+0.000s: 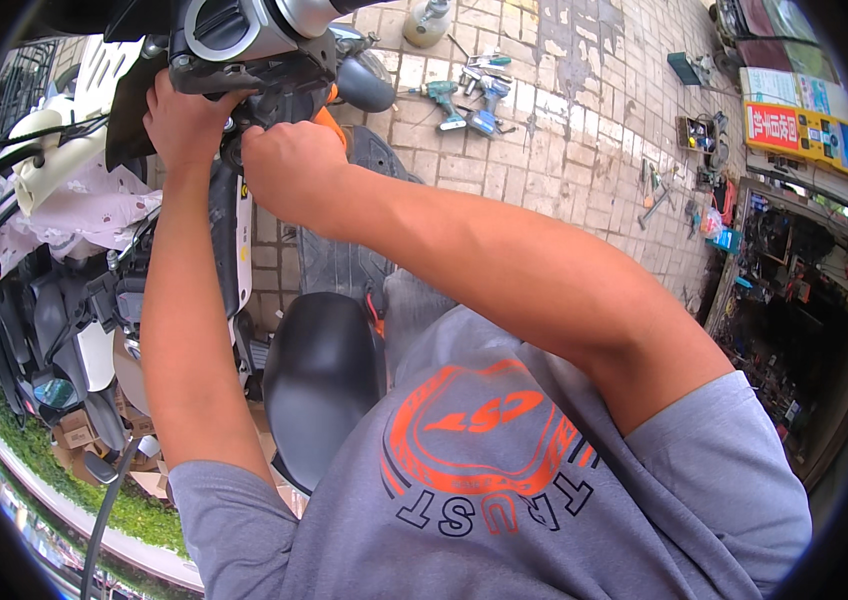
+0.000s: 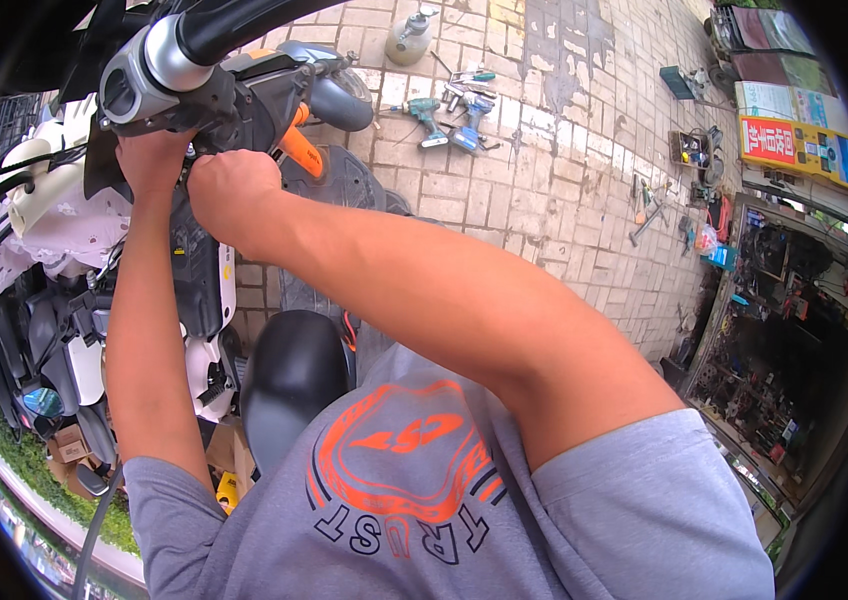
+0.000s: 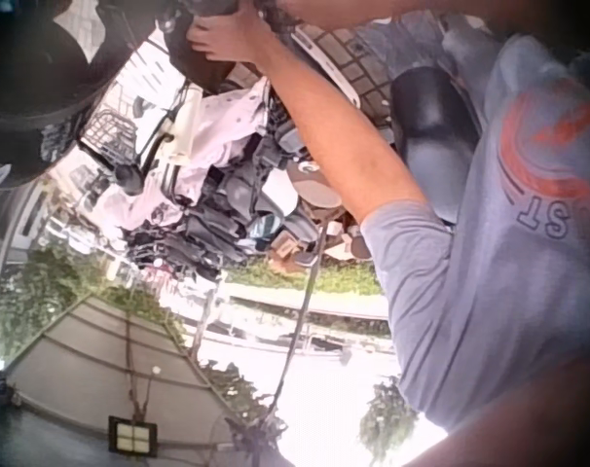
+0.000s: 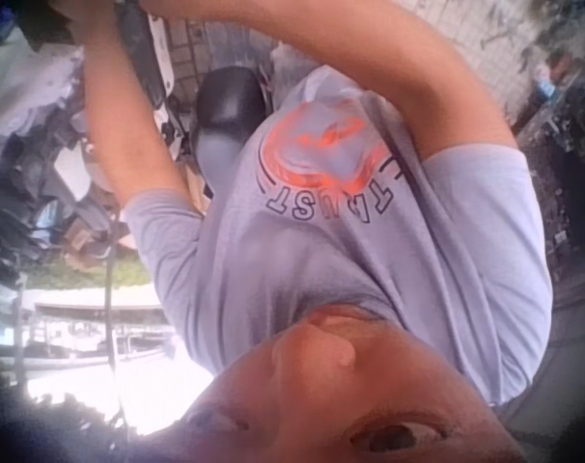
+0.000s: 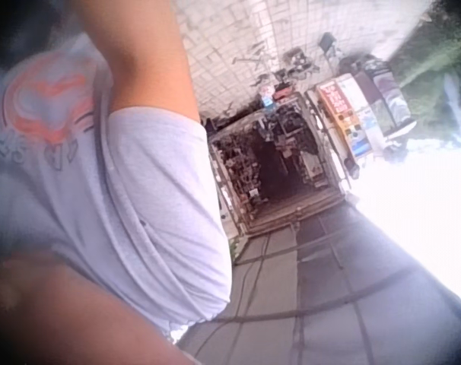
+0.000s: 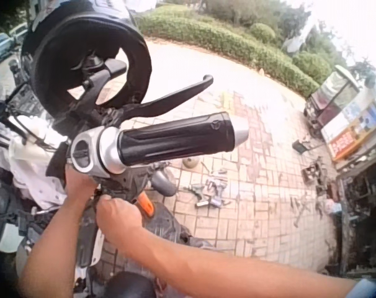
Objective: The person uses a screwdriver and pliers to adjust and tighten components on the handlebar and ignition area of a scooter. They repeatedly insert and turn the screwdriver, then switch to pliers to grip and rotate parts near the handlebar stem.
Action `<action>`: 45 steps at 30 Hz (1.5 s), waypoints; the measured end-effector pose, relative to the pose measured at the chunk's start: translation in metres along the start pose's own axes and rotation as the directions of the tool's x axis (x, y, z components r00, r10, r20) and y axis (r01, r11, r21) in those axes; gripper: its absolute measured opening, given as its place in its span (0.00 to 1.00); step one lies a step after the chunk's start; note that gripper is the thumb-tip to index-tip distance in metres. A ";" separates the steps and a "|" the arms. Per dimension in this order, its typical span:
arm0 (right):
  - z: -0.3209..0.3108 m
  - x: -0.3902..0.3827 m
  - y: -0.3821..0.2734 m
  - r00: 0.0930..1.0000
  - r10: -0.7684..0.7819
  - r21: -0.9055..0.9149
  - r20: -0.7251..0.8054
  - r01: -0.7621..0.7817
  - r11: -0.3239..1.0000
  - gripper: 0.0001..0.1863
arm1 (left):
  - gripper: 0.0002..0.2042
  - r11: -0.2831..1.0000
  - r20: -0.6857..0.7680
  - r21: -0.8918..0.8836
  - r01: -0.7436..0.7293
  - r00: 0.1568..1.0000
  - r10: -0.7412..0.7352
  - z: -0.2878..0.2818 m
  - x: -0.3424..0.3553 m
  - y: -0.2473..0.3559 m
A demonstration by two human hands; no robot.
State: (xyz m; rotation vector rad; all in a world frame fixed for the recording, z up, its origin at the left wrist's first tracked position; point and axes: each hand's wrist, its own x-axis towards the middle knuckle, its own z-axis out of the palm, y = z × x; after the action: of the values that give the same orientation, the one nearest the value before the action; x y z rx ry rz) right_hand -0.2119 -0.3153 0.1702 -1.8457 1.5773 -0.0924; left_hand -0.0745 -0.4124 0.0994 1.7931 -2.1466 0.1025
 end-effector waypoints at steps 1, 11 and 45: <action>0.000 0.002 0.001 1.000 -0.003 0.005 -0.003 0.003 1.000 0.10 | 0.37 1.000 -0.010 0.005 -0.003 1.000 0.003 0.002 0.000 -0.002; -0.012 0.007 -0.003 0.997 0.036 0.113 0.063 -0.043 0.993 0.10 | 0.39 0.994 0.053 -0.082 0.067 0.997 -0.063 0.006 0.002 -0.006; -0.028 0.018 0.005 0.992 -0.111 -0.426 0.061 0.126 0.896 0.18 | 0.16 -0.433 0.600 -0.787 0.440 0.383 -0.702 0.069 -0.120 0.109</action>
State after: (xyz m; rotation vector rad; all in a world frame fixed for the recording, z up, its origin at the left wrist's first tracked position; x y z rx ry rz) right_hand -0.2250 -0.3442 0.1820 -2.2683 1.5467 0.2541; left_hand -0.1768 -0.2962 0.0152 1.4610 -0.1314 -1.1600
